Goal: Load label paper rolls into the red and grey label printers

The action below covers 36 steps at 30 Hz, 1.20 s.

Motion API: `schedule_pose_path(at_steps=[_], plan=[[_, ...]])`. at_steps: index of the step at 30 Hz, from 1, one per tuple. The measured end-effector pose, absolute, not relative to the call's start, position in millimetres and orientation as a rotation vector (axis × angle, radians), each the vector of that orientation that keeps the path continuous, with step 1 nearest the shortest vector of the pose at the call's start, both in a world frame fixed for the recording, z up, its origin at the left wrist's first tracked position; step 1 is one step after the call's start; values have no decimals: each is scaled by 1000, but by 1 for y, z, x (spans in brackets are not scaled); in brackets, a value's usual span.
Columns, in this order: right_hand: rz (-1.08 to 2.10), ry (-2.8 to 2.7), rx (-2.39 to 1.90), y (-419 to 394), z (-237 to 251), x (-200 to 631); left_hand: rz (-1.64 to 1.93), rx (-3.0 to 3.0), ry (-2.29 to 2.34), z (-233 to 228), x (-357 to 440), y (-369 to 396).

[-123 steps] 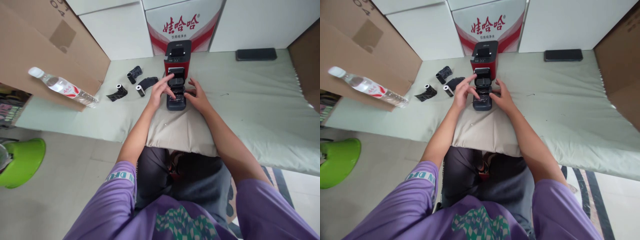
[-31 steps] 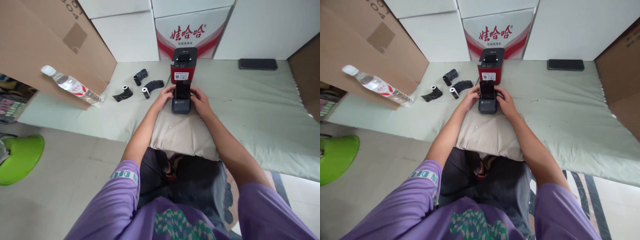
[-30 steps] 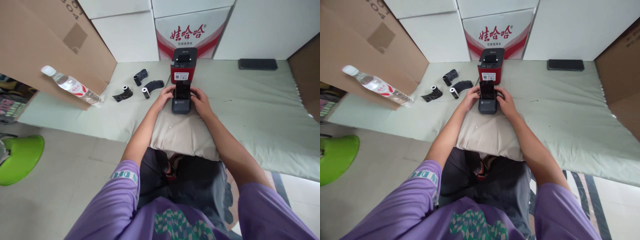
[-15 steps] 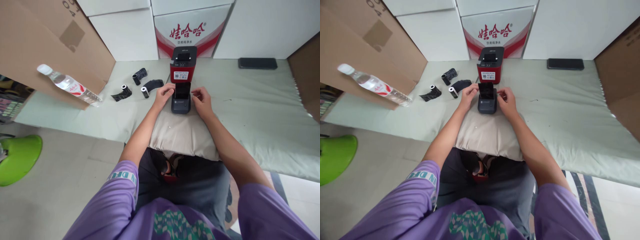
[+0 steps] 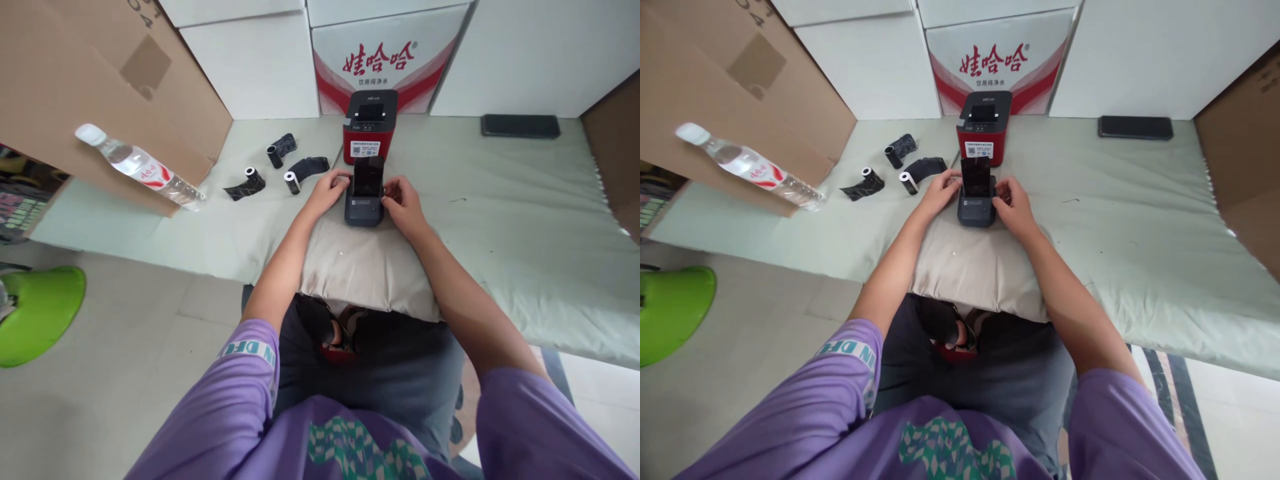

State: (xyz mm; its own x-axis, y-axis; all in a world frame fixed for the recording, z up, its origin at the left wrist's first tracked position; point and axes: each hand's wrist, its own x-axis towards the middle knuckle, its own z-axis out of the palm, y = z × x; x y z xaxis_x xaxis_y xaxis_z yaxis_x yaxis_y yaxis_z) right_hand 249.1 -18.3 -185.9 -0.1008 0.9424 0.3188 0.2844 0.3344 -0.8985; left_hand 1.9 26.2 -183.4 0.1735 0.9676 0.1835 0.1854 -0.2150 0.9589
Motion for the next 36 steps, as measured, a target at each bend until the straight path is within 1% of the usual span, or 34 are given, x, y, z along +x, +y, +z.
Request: schedule_pose_path(at_steps=[3,7,15,25,32,34,36], plan=[[857,-1608,-1128,-16,-188,250,1060,1596,1065,-184,1,20],[859,-1544,-1153,-14,-190,250,1099,1610,1059,-188,6,13],[880,-1465,-1146,-9,-191,254,1041,1523,959,-193,3,24],[873,-1466,-1164,-9,-193,252,941,1701,1103,-183,-3,18],[904,-1552,-1157,-13,-185,257,958,1636,1084,-190,1,23],[862,-1643,-1163,-21,-183,251,996,1627,1078,-191,3,22],[745,-1701,-1220,-34,-180,238,1041,1662,1072,-190,6,20]])
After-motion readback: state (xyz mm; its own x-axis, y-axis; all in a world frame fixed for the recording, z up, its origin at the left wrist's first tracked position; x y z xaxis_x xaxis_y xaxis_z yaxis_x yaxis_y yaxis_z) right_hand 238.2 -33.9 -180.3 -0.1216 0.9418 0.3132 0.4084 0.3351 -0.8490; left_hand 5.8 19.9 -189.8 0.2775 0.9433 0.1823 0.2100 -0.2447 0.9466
